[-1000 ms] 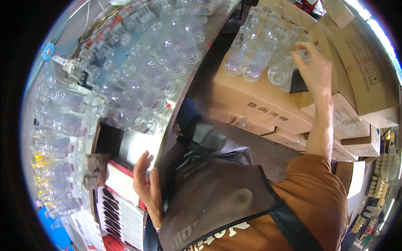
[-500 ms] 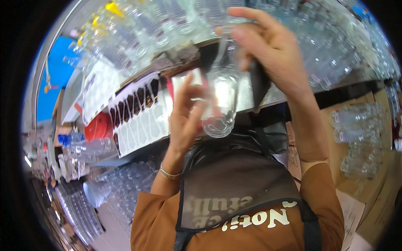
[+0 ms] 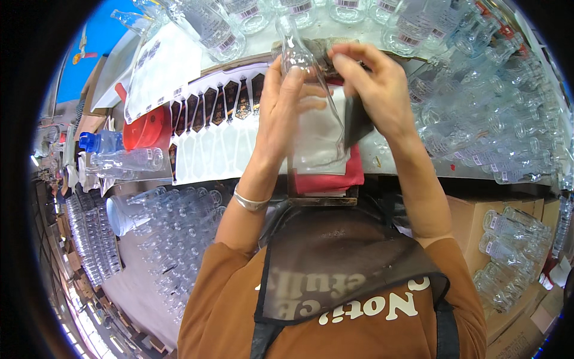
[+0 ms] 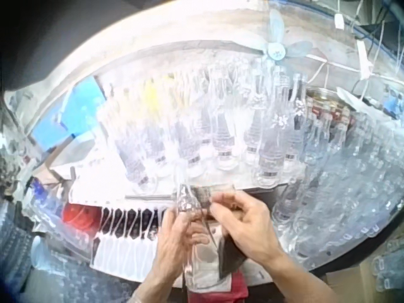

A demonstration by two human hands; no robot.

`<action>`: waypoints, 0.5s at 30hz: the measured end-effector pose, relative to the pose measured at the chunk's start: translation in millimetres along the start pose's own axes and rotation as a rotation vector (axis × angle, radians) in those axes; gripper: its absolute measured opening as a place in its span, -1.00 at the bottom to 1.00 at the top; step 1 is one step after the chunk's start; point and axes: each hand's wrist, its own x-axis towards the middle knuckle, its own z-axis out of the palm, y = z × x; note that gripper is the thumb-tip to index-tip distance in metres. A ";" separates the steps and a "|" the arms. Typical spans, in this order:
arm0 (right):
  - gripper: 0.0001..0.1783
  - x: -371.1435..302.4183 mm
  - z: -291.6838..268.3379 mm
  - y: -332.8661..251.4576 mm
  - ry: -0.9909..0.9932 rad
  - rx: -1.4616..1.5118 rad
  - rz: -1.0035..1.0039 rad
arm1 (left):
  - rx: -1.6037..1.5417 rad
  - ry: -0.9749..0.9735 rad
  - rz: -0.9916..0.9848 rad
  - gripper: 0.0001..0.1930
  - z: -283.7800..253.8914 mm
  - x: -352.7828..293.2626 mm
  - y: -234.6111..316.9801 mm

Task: The person repeatedly picks up clear glass bottles, applies a printed label to each bottle, smooths the label with a small black tool, and places the labeled bottles into a cardboard box. The person also handles sheets of labels and a red cloth on the work surface.

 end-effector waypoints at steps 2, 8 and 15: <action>-0.62 -29.2 -4.6 10.6 -0.053 -0.099 0.026 | 0.110 0.048 -0.010 -0.39 -4.9 -2.6 -5.2; -0.27 -95.5 -4.4 25.9 -0.167 -0.133 0.256 | -0.216 -0.093 -0.269 -0.29 -13.0 3.6 -38.7; -0.26 -103.3 -2.9 25.7 -0.123 -0.282 0.100 | 0.360 -0.005 0.071 -0.25 5.0 -45.2 -15.3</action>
